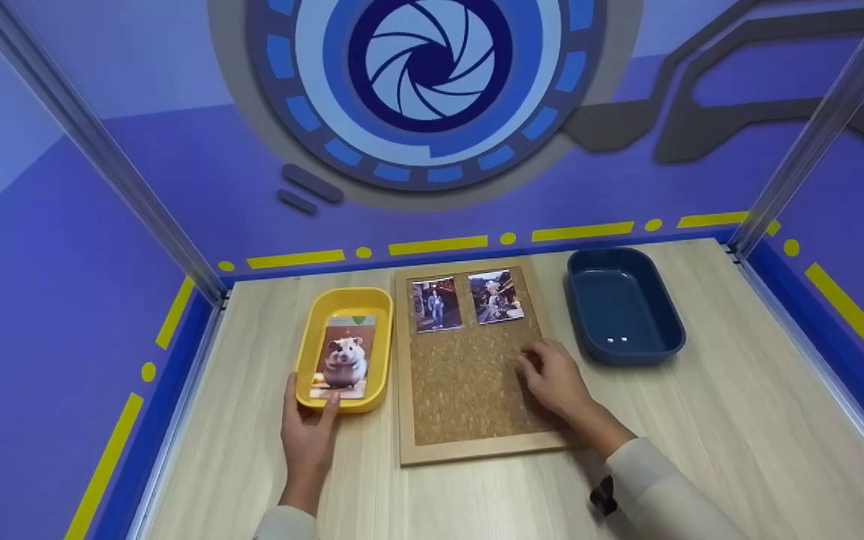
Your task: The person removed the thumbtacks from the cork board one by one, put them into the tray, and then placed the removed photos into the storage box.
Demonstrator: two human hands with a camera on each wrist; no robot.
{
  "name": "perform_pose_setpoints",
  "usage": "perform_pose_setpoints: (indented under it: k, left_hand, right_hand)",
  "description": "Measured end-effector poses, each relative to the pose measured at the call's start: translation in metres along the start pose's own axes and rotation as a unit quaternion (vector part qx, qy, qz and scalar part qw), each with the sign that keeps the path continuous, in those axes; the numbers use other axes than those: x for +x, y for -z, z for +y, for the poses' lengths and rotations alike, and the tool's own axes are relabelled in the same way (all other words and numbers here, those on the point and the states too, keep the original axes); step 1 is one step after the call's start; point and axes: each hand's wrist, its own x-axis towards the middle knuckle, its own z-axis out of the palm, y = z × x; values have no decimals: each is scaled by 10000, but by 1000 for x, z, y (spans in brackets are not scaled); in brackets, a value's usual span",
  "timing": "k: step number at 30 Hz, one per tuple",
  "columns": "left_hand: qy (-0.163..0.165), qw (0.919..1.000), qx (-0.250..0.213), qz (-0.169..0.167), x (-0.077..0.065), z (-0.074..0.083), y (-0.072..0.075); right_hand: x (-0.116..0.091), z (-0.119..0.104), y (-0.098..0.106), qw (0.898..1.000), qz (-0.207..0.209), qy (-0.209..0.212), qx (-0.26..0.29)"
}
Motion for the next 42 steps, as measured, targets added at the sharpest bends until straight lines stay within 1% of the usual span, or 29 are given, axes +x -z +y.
perform_pose_setpoints:
  k: [4, 6, 7, 8, 10, 12, 14, 15, 17, 19, 21, 23, 25, 27, 28, 30, 33, 36, 37, 39, 42]
  left_hand:
    - [33, 10000, -22, 21, -2, 4, 0]
    - [-25, 9999, 50, 128, -4, 7, 0]
    - [-71, 9996, 158, 218, -6, 8, 0]
    - [-104, 9989, 286, 352, -7, 10, -1]
    - [-246, 9949, 610, 759, -10, 13, -2]
    - [-433, 9868, 964, 1227, -12, 18, -5]
    - [-769, 9765, 1129, 1668, -15, 24, -9]
    - [-1020, 9711, 1130, 1839, -16, 28, -11]
    - [-1582, 9608, 1036, 2026, -20, 35, -19]
    - [-2138, 9521, 819, 2027, -25, 42, -28]
    - [-2618, 9466, 497, 1815, -29, 50, -39]
    - [-2967, 9434, 145, 1478, -33, 57, -51]
    - [-3155, 9431, -146, 1036, -37, 64, -62]
    - [-3237, 9438, -272, 610, -41, 70, -72]
    - [-3201, 9461, -283, 410, -43, 73, -78]
    - [-3026, 9529, -206, 44, -45, 78, -88]
    - [-2569, 9655, 8, -424, -44, 84, -104]
    - [-2083, 9749, 308, -724, -38, 87, -121]
    - [-1948, 9767, 409, -803, -35, 87, -127]
    - [-1783, 9775, 685, -892, -28, 87, -137]
    - [-1698, 9734, 1104, -1067, -17, 87, -151]
  right_hand:
    - [-3, 3, 1, 10000, -20, 8, 40]
    - [-3, 4, 2, 10000, -47, -16, 56]
    - [-4, 5, 2, 9999, -61, -41, 76]
    - [-4, 5, 3, 9999, -62, -62, 99]
    - [-4, 7, 4, 9998, -75, -131, 125]
    - [-5, 8, 6, 9996, -96, -207, 139]
    - [-5, 9, 7, 9995, -130, -254, 141]
    - [-5, 9, 8, 9994, -160, -278, 134]
    - [-6, 9, 9, 9992, -211, -303, 130]
    - [-6, 10, 10, 9991, -254, -329, 127]
    - [-7, 10, 10, 9988, -300, -373, 125]
    - [-8, 11, 11, 9986, -329, -399, 123]
    - [-8, 12, 10, 9984, -360, -418, 109]
    - [-8, 12, 10, 9984, -360, -420, 104]
    - [-8, 13, 10, 9984, -359, -421, 108]
    - [-6, 13, 10, 9984, -349, -425, 137]
    - [-4, 13, 10, 9982, -305, -477, 202]
    - [-3, 12, 10, 9977, -267, -562, 263]
    - [-2, 12, 10, 9975, -268, -593, 292]
    - [-2, 12, 9, 9970, -290, -643, 332]
    - [-3, 11, 8, 9963, -328, -699, 378]
